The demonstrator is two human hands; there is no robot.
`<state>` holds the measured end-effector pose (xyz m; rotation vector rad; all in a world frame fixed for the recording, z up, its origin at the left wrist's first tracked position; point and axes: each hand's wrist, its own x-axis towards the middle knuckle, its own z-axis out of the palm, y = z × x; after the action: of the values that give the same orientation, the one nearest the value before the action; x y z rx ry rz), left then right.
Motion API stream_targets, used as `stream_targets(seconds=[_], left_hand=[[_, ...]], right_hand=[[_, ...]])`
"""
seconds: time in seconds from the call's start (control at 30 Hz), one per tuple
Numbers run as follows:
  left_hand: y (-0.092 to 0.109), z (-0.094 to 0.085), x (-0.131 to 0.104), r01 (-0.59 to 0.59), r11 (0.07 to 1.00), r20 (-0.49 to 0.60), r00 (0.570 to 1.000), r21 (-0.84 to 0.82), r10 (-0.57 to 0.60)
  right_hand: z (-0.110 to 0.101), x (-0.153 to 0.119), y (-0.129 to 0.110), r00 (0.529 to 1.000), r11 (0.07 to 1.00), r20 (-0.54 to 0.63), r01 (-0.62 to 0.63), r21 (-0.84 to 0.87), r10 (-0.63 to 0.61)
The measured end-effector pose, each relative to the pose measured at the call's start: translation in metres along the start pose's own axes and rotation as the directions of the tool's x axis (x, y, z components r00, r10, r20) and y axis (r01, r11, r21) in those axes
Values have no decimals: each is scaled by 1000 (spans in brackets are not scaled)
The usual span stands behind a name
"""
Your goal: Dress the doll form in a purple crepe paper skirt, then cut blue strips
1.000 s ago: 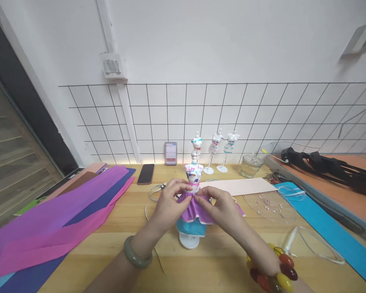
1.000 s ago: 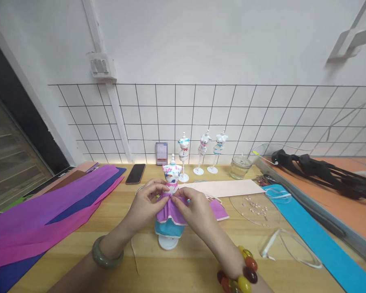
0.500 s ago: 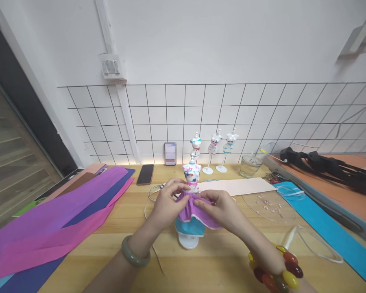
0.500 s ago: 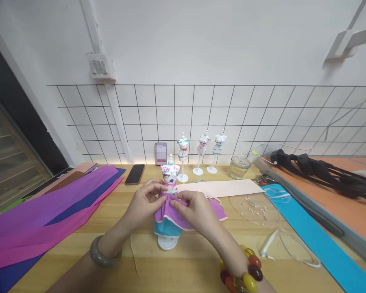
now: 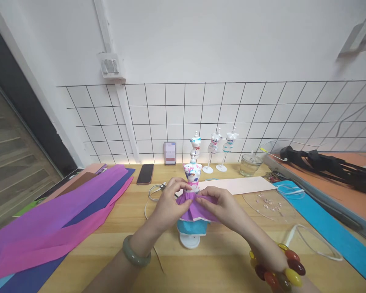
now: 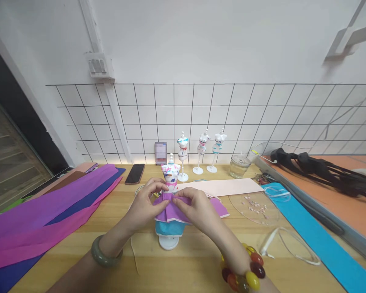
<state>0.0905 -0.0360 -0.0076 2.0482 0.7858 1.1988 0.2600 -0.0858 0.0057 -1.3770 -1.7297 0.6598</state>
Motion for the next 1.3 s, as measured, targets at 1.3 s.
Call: stream_targets(seconds=[1.3], left_hand=[[-1,2,-1,-18,999,17,1000,-47,19]], right_hand=[[7,2,9,987,989,-70,144,-20,-145]])
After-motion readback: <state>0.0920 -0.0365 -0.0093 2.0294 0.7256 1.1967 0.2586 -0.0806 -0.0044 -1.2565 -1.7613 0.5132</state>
